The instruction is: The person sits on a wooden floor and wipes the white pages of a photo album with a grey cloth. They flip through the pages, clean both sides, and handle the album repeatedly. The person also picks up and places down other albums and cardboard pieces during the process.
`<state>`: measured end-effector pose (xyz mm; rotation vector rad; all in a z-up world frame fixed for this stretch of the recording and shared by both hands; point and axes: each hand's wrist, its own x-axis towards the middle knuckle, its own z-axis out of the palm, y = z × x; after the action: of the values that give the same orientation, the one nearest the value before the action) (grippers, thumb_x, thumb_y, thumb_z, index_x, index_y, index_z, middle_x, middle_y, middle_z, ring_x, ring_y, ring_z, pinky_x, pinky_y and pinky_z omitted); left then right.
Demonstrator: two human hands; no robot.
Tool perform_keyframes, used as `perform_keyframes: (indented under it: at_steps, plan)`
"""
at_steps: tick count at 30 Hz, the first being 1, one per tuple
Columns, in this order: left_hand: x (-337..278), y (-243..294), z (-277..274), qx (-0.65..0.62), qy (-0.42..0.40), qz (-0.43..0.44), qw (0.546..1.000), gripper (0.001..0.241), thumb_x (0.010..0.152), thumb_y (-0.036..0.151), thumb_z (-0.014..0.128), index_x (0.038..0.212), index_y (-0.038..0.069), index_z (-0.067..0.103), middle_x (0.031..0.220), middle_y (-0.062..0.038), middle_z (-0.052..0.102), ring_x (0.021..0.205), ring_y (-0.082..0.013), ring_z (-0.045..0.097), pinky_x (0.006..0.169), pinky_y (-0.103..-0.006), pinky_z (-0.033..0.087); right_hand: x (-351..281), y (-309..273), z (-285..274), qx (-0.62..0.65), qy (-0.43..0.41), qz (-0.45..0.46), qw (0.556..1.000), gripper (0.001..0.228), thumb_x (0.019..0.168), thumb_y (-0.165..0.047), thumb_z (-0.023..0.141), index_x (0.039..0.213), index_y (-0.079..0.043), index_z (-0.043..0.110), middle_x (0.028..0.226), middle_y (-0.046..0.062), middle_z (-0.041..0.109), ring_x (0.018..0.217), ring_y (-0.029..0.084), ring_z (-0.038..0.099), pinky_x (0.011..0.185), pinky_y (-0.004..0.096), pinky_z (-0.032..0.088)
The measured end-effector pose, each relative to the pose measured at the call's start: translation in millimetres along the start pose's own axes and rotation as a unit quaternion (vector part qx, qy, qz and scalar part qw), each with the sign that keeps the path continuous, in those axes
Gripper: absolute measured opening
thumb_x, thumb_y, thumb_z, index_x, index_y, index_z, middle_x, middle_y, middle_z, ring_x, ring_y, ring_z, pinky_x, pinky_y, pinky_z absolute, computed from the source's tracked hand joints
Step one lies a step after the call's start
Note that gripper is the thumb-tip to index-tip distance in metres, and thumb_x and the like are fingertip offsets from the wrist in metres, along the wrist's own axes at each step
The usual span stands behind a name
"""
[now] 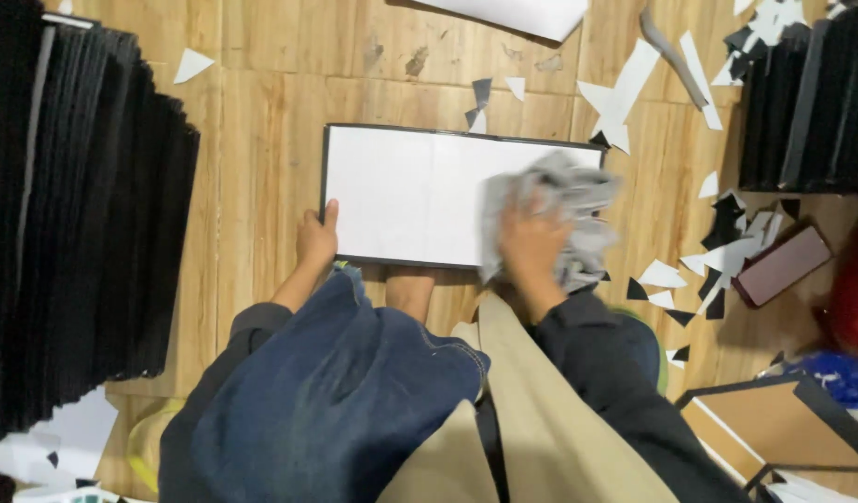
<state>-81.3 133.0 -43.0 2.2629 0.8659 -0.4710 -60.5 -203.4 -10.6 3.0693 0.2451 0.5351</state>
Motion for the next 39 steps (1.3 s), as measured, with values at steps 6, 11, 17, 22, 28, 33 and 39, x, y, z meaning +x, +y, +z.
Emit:
perform_keyframes:
  at_steps: [6, 11, 17, 22, 28, 33, 39]
  plan:
    - [-30.4, 28.2, -18.3, -0.075, -0.020, 0.020, 0.997, 0.078, 0.097, 0.060, 0.022, 0.117, -0.008, 0.053, 0.119, -0.035, 0.052, 0.120, -0.0482, 0.044, 0.102, -0.0539, 0.034, -19.8, -104.5, -10.8, 0.211, 0.015, -0.247, 0.946, 0.019, 0.084, -0.033, 0.056, 0.079, -0.021, 0.070, 0.123, 0.002, 0.060, 0.104, 0.044, 0.054, 0.076, 0.059, 0.039]
    - [-8.3, -1.6, -8.1, -0.099, -0.028, 0.073, 0.992, 0.067, 0.102, 0.044, 0.017, 0.122, -0.009, 0.053, 0.126, -0.033, 0.050, 0.125, -0.0436, 0.041, 0.109, -0.0510, 0.025, 44.6, -124.5, -10.2, 0.208, -0.090, -0.238, 0.945, 0.027, 0.087, -0.039, 0.049, 0.094, -0.025, 0.071, 0.121, -0.001, 0.060, 0.113, 0.042, 0.048, 0.085, 0.060, 0.034]
    - [-5.3, -15.3, 0.7, -0.141, -0.002, 0.078, 0.987, 0.062, 0.102, 0.036, 0.015, 0.121, -0.011, 0.052, 0.126, -0.034, 0.048, 0.126, -0.0435, 0.040, 0.111, -0.0497, 0.022, 58.6, -163.8, -20.9, 0.220, -0.088, -0.235, 0.943, 0.027, 0.084, -0.034, 0.053, 0.095, -0.020, 0.073, 0.120, 0.003, 0.062, 0.119, 0.047, 0.043, 0.086, 0.064, 0.032]
    - [4.8, -26.6, 4.1, -0.116, -0.014, 0.046, 0.992, 0.061, 0.102, 0.036, 0.014, 0.129, -0.009, 0.045, 0.134, -0.031, 0.043, 0.131, -0.0405, 0.033, 0.114, -0.0459, 0.018, 69.2, -180.6, 1.5, 0.259, -0.083, -0.316, 0.909, 0.027, 0.088, -0.034, 0.048, 0.092, -0.021, 0.072, 0.123, -0.002, 0.060, 0.118, 0.042, 0.044, 0.085, 0.061, 0.033]
    - [23.4, -43.3, 13.0, -0.056, -0.060, 0.058, 0.995, 0.066, 0.103, 0.041, 0.013, 0.128, -0.009, 0.047, 0.134, -0.030, 0.044, 0.131, -0.0392, 0.034, 0.115, -0.0449, 0.018, 125.0, -201.2, 27.3, 0.221, -0.156, -0.223, 0.937, 0.033, 0.092, -0.035, 0.043, 0.103, -0.020, 0.070, 0.136, -0.003, 0.050, 0.123, 0.042, 0.039, 0.092, 0.061, 0.029]
    - [17.7, -38.2, 9.7, -0.068, -0.057, 0.030, 0.996, 0.066, 0.102, 0.044, 0.016, 0.129, -0.007, 0.048, 0.134, -0.027, 0.045, 0.130, -0.0364, 0.036, 0.114, -0.0440, 0.020, 130.2, -203.1, 32.6, 0.195, -0.224, -0.177, 0.938, 0.039, 0.096, -0.036, 0.034, 0.121, -0.025, 0.061, 0.145, -0.002, 0.038, 0.129, 0.044, 0.031, 0.095, 0.061, 0.024]
    - [-0.1, -23.5, 1.7, -0.044, -0.039, 0.056, 0.997, 0.065, 0.103, 0.043, 0.016, 0.124, -0.006, 0.052, 0.127, -0.027, 0.051, 0.126, -0.0359, 0.042, 0.111, -0.0437, 0.025, 115.0, -138.6, 25.6, 0.129, -0.161, -0.099, 0.973, 0.034, 0.095, -0.035, 0.041, 0.119, -0.026, 0.064, 0.135, 0.002, 0.051, 0.123, 0.044, 0.040, 0.091, 0.064, 0.028]
